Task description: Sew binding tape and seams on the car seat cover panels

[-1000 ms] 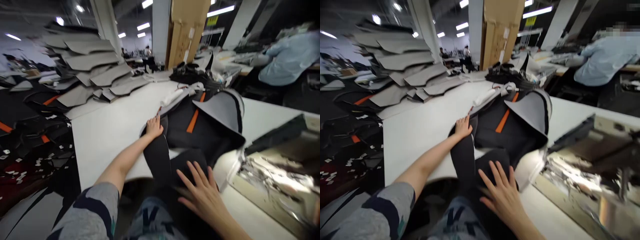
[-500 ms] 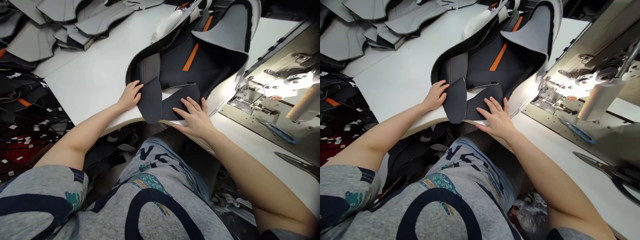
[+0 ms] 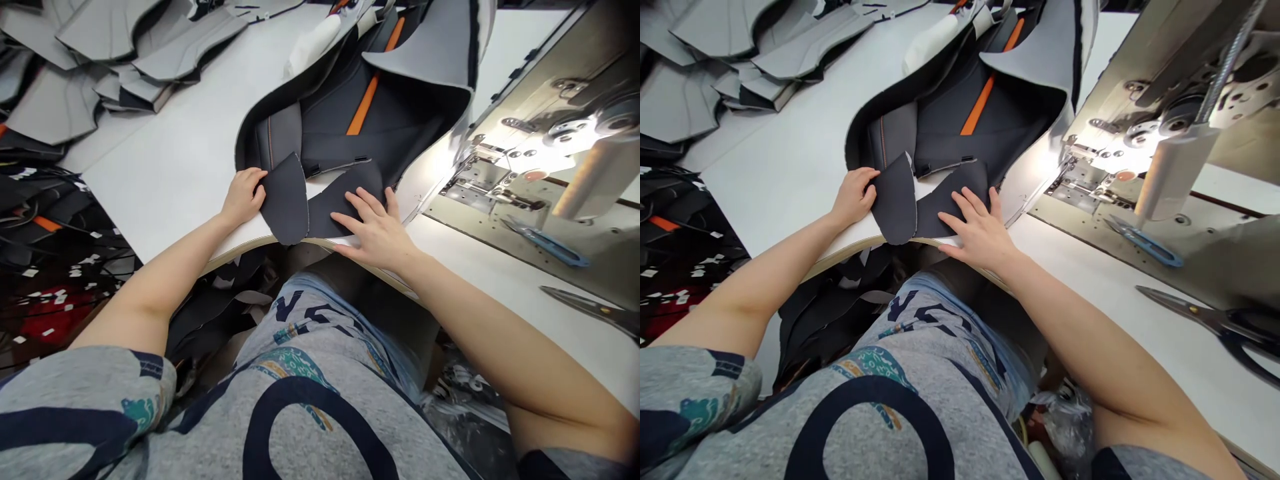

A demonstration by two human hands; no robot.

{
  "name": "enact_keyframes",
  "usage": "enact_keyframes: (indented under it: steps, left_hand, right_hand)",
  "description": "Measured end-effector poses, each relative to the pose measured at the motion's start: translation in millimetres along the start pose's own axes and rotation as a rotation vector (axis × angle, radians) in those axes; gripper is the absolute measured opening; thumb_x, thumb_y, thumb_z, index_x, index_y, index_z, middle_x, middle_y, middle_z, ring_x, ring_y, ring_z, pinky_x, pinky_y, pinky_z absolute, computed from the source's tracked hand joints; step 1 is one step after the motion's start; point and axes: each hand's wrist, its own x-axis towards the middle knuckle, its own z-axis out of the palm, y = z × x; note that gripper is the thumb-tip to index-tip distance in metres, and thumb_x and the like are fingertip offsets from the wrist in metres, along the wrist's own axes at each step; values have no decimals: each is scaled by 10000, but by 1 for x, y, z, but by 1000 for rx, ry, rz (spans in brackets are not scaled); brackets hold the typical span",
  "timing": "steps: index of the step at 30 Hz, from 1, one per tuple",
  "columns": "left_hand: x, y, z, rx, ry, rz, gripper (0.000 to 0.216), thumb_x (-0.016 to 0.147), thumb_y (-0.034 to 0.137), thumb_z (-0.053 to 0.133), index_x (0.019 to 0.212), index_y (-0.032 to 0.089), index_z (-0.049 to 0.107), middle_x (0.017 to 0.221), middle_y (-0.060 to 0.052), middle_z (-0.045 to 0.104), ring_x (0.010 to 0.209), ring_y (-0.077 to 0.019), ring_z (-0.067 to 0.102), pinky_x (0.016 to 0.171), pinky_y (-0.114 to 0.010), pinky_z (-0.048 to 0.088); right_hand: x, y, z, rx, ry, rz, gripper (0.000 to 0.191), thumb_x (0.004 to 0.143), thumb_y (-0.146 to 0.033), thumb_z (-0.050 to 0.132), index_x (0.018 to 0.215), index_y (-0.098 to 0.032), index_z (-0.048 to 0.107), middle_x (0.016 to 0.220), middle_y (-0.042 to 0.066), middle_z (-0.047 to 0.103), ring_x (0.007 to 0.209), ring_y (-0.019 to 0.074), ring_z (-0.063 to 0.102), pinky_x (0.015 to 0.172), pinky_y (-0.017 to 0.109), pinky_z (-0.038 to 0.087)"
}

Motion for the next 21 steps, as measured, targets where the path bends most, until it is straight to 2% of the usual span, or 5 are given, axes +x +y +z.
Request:
enact_keyframes:
  steps: [6, 10, 13, 16, 21]
  left_hand:
    - [2, 0, 0, -15, -2, 0, 402, 853, 215, 371, 1201, 130, 553, 1203, -102, 555, 1145, -225, 478, 1034, -391, 373]
    - [29, -2, -16, -71, -62, 5, 386, 827, 194, 381, 1143, 146, 598, 1113, -93, 556, 1053, -216, 529, 960, -384, 445]
    - [72, -11, -26, -44, 37, 51, 391, 822, 209, 446, 1194, 179, 562, 1254, -88, 472, 1160, -243, 465, 1026, -427, 396]
    - [126, -23, -21, 41, 147, -2, 576, 776, 268, 595, 1327, 222, 433, 1414, -86, 330, 1319, -325, 277, 1122, -524, 228]
    - [218, -26, -2, -43, -132, -340, 962, 692, 341, 709, 1461, 129, 172, 1445, -193, 316, 1326, -367, 311, 1079, -479, 289]
  right_hand:
    - [3, -1, 0, 4, 19, 1, 481, 868, -492, 573, 1249, -198, 572, 1441, 147, 351, 1339, 356, 271, 1086, 601, 65]
    - [7, 9, -12, 6, 219, 130, 324, 948, -378, 430, 1138, -222, 640, 1376, 98, 446, 1298, 309, 362, 1093, 533, 183]
    - [9, 27, -20, -27, 373, 296, 315, 952, -331, 387, 1105, -241, 648, 1336, 77, 479, 1270, 307, 393, 1090, 536, 193]
    - [8, 45, -19, -7, 380, 450, 341, 948, -334, 385, 1165, -206, 616, 1339, 124, 455, 1235, 313, 419, 1061, 527, 270]
    - [8, 52, -11, 109, 248, 428, 374, 936, -319, 415, 1243, -169, 567, 1442, 165, 296, 1323, 315, 305, 1062, 496, 324]
